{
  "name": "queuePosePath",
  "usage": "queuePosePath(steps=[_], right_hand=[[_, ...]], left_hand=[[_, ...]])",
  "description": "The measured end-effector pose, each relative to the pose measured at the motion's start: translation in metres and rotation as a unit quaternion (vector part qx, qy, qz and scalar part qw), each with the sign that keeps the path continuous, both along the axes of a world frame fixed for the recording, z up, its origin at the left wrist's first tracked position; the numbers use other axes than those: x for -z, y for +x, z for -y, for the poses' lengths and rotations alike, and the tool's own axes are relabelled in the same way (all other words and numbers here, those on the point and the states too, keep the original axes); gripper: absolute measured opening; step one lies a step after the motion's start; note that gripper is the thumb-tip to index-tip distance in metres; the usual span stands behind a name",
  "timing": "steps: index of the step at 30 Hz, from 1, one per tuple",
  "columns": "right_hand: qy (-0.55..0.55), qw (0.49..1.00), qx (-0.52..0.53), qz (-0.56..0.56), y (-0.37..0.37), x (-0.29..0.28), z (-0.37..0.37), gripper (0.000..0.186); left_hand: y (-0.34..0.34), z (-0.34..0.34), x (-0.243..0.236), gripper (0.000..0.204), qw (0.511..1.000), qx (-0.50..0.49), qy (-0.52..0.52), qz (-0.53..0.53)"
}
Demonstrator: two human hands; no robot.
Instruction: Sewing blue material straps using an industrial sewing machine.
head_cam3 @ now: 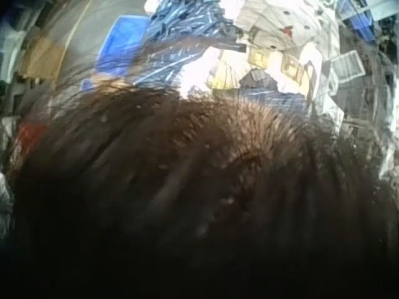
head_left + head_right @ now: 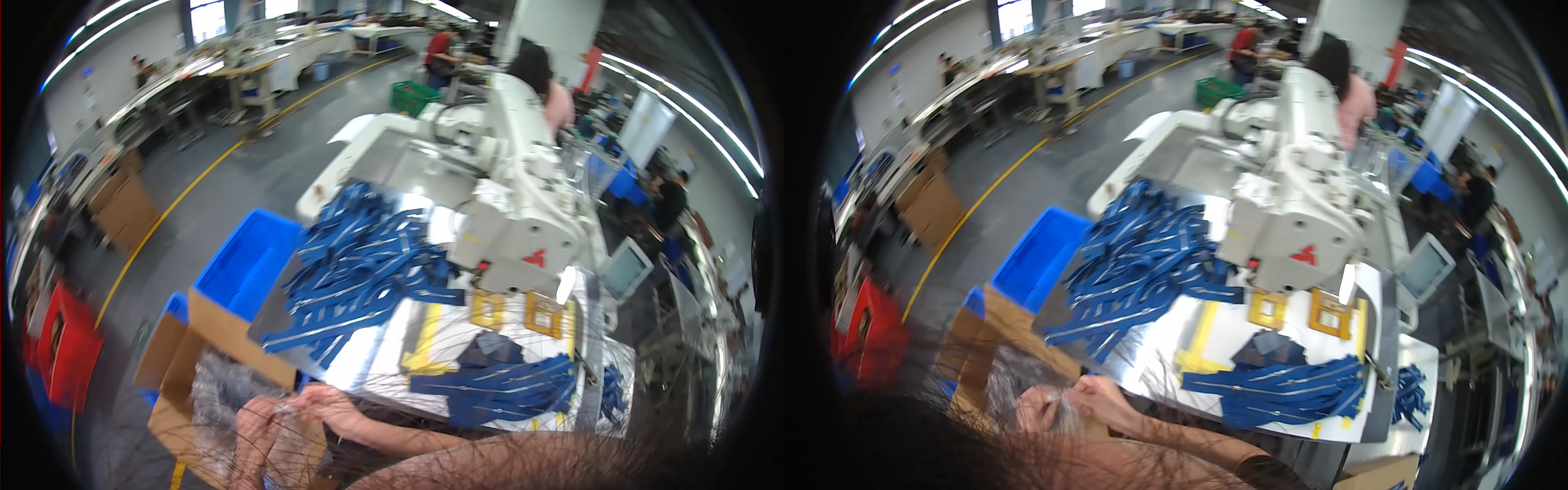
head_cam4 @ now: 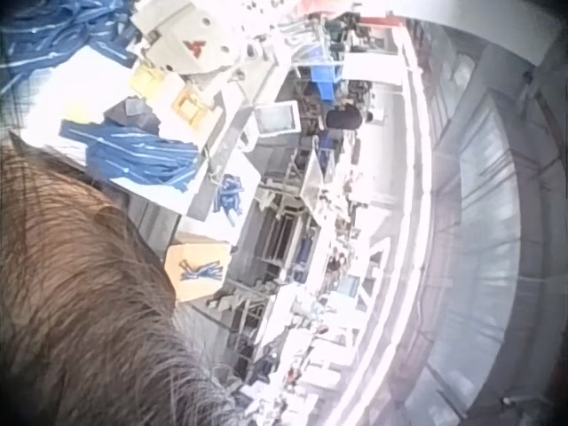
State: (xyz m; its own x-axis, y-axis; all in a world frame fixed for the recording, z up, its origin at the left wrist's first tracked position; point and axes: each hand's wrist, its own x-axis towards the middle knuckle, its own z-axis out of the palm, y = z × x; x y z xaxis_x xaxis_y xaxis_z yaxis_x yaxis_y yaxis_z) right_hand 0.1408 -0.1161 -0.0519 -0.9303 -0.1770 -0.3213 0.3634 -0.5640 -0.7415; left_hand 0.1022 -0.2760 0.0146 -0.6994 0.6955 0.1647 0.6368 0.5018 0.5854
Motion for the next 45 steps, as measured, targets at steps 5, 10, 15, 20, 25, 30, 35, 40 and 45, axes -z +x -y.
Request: queuePosePath(steps=[5, 10, 15, 20, 25, 30, 35, 40, 45], right_hand=[[0.076, 0.992, -0.037, -0.095, -0.008, 0.006, -0.011, 0.015], [0.078, 0.992, -0.005, -0.098, -0.014, 0.008, -0.015, 0.016], [0.073, 0.992, 0.012, -0.106, -0.016, 0.007, -0.015, 0.017], [0.06, 0.991, 0.027, -0.115, -0.01, 0.014, -0.007, 0.018], [0.033, 0.985, 0.067, -0.153, -0.002, -0.016, -0.013, 0.019], [0.11, 0.979, 0.132, -0.109, 0.054, -0.077, -0.085, 0.012], [0.036, 0.945, 0.318, -0.068, 0.096, -0.09, -0.138, 0.014], [-0.069, 0.937, 0.34, 0.046, 0.125, -0.083, -0.166, 0.044], [-0.21, 0.92, 0.323, -0.068, 0.13, -0.077, -0.174, 0.057]], left_hand=[[-0.01, -0.018, 0.008, 0.024, 1.0, 0.002, 0.007, 0.009], [-0.021, -0.029, 0.014, 0.02, 1.0, 0.011, 0.01, 0.012], [-0.024, -0.027, 0.015, 0.016, 1.0, 0.007, 0.012, 0.005], [-0.026, -0.009, 0.017, 0.014, 0.999, -0.019, 0.023, -0.013], [-0.043, 0.064, 0.036, 0.014, 0.984, -0.144, 0.05, -0.087], [-0.106, 0.184, 0.101, 0.015, 0.922, -0.346, 0.059, -0.167], [-0.146, 0.288, 0.187, 0.015, 0.835, -0.523, -0.114, -0.129], [-0.168, 0.32, 0.238, 0.02, 0.748, -0.596, -0.274, -0.102], [-0.172, 0.326, 0.238, 0.026, 0.696, -0.619, -0.304, -0.199]])
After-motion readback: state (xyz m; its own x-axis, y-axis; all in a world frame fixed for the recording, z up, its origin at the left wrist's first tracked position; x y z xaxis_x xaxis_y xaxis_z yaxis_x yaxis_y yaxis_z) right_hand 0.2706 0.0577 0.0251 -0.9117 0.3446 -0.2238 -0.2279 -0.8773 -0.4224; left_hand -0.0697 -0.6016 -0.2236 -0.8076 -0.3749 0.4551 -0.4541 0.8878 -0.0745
